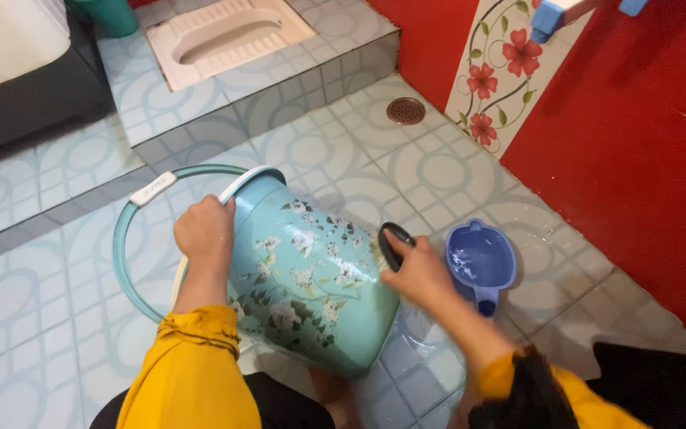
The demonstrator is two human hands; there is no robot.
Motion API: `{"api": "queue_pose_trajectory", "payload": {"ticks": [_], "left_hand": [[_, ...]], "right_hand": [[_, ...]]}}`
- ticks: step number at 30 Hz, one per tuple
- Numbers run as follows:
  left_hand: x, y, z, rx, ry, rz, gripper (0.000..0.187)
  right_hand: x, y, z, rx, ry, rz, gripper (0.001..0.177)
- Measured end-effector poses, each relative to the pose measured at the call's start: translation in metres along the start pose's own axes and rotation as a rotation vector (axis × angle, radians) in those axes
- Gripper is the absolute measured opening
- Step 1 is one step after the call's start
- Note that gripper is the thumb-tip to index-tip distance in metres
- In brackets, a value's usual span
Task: The person scrubs the inside and outside of a light blue bucket using a brush. They pour out water from the bucket and continue scrubbing the exterior surface while sitting on the floor.
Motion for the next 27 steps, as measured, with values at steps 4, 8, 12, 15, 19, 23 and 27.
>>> {"api": "queue_pose_trajectory", "payload": {"ticks": [4, 8, 12, 15, 19, 23, 27], "left_hand": [[0.0, 0.001, -0.001, -0.002, -0.008, 0.007, 0.046], [-0.001, -0.002, 0.003, -0.004, 0.017, 0.003, 0.046], [0.003, 0.002, -0.001, 0.034, 0.028, 0.023, 0.046], [0.004, 0.0, 0.002, 0.019, 0.016, 0.028, 0.047], [-0.001, 0.001, 0.0, 0.038, 0.029, 0.003, 0.044], [-0.002, 0.0, 0.004, 0.028, 0.05, -0.021, 0.044], [0.003, 0.004, 0.005, 0.04, 0.035, -0.012, 0.045]], "right_hand": [[0.051, 0.067, -0.031, -0.082, 0.215, 0.313, 0.09], [0.05, 0.066, -0.032, -0.067, 0.216, 0.326, 0.092], [-0.004, 0.009, -0.004, -0.057, -0.048, -0.044, 0.082], [0.007, 0.011, 0.0, -0.072, 0.024, -0.024, 0.083], [0.055, 0.076, -0.03, -0.066, 0.257, 0.289, 0.094], [0.044, 0.06, -0.026, -0.081, 0.155, 0.275, 0.094], [-0.004, 0.011, -0.008, 0.03, 0.02, -0.105, 0.084]]}}
Point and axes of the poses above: each hand's wrist, its own y-axis away from the middle knuckle, its own z-axis out of the back of the hand, x = y × z, the point moved 7 cm from there along -y, towards the middle knuckle, and after that the axes turned 11 degrees about z, right-handed, at the moved point
